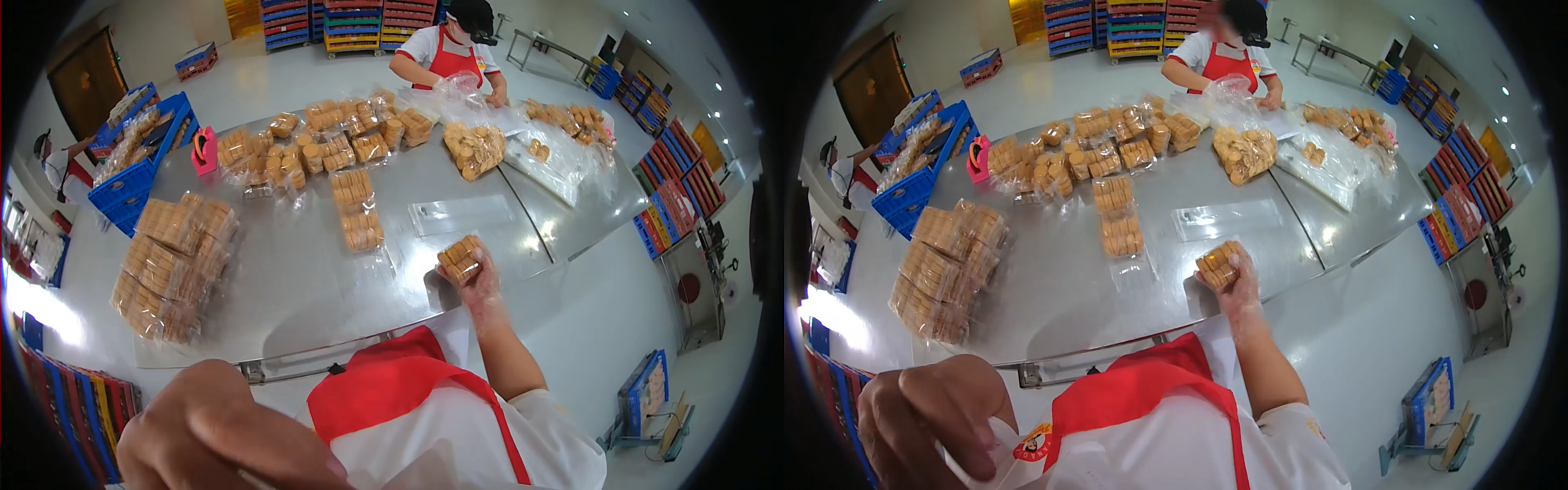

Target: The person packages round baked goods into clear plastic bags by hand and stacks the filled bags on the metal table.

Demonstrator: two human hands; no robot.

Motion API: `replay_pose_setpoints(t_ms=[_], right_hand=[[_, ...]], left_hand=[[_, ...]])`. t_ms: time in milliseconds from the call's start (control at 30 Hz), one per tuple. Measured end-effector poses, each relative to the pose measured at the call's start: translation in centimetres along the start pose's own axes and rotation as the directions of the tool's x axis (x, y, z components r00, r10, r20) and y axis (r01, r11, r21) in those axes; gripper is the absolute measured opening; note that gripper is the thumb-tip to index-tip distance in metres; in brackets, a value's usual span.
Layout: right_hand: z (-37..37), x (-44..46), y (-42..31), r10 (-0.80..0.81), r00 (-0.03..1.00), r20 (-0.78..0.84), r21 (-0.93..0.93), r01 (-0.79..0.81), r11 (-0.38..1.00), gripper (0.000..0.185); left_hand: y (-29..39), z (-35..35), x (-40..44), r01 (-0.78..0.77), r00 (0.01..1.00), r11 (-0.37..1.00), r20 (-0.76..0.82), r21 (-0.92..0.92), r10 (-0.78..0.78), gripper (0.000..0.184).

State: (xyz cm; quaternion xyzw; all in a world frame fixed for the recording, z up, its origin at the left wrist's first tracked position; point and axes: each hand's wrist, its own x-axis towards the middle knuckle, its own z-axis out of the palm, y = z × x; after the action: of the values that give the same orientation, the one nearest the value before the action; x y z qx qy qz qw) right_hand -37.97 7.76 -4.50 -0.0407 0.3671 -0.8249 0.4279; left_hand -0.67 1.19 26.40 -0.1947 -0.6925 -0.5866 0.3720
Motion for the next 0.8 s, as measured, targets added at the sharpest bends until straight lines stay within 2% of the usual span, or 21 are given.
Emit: replay_pose_setpoints(t_ms=[33, 67, 133, 167, 267, 367, 467, 567, 667, 767, 800], right_hand=[[-0.5, 0.4, 0.7, 0.0, 1.0, -0.016, 0.015, 0.0, 1.0, 0.06], [-1.2, 0.8, 1.3, 0.0, 0.999, -0.038, 0.033, 0.001, 0.999, 0.059], [-1.8, 1.2, 2.1, 0.011, 1.0, 0.026, 0.074, -0.013, 0.997, 0.054], [-2.4, 1.1, 2.5, 0.018, 0.998, 0.052, 0.096, -0.023, 0.995, 0.052], [-2.8, 1.0, 2.6, 0.009, 0.995, 0.103, 0.076, -0.017, 0.997, 0.051], [-2.3, 0.7, 2.4, 0.003, 0.997, 0.081, 0.038, -0.006, 0.999, 0.052], [-3.1, 1.2, 2.5, 0.025, 0.99, 0.138, 0.097, -0.039, 0.995, 0.059], [-3.4, 1.4, 2.5, 0.038, 0.988, 0.151, 0.095, -0.053, 0.994, 0.059], [-2.9, 1.2, 2.2, 0.048, 0.988, 0.147, 0.099, -0.063, 0.993, 0.059], [-3.0, 1.2, 2.4, 0.03, 0.987, 0.158, 0.099, -0.046, 0.994, 0.059], [-3.0, 1.3, 2.5, 0.033, 0.985, 0.171, 0.107, -0.051, 0.993, 0.059]], left_hand=[[0.3, 0.4, 0.4, 0.035, 0.999, 0.999, 0.006, -0.021, -0.035, 0.016], [-0.1, 0.9, 0.2, -0.032, 0.998, 0.999, -0.05, -0.014, 0.031, 0.015], [-1.1, 1.7, 0.0, -0.15, 0.978, 0.989, -0.15, -0.001, 0.148, 0.014], [-1.2, 0.3, 0.6, -0.193, 0.981, 0.981, -0.021, 0.018, 0.194, 0.008], [-2.1, -0.3, 1.1, -0.254, 0.967, 0.966, -0.042, -0.047, 0.252, 0.005], [-2.0, -2.0, 1.4, -0.155, 0.981, 0.965, 0.078, -0.213, 0.175, 0.006], [-3.3, -1.5, 1.0, -0.355, 0.929, 0.864, -0.033, -0.356, 0.368, 0.002], [-3.2, -1.9, 1.2, -0.411, 0.897, 0.867, 0.045, -0.282, 0.44, 0.004], [-2.5, -2.5, 1.5, -0.259, 0.886, 0.874, 0.259, -0.411, 0.385, 0.009], [-3.0, -2.9, 1.8, -0.27, 0.757, 0.863, 0.46, -0.427, 0.464, 0.008], [-3.0, -2.4, 1.2, -0.335, 0.847, 0.874, 0.295, -0.351, 0.443, 0.008]])
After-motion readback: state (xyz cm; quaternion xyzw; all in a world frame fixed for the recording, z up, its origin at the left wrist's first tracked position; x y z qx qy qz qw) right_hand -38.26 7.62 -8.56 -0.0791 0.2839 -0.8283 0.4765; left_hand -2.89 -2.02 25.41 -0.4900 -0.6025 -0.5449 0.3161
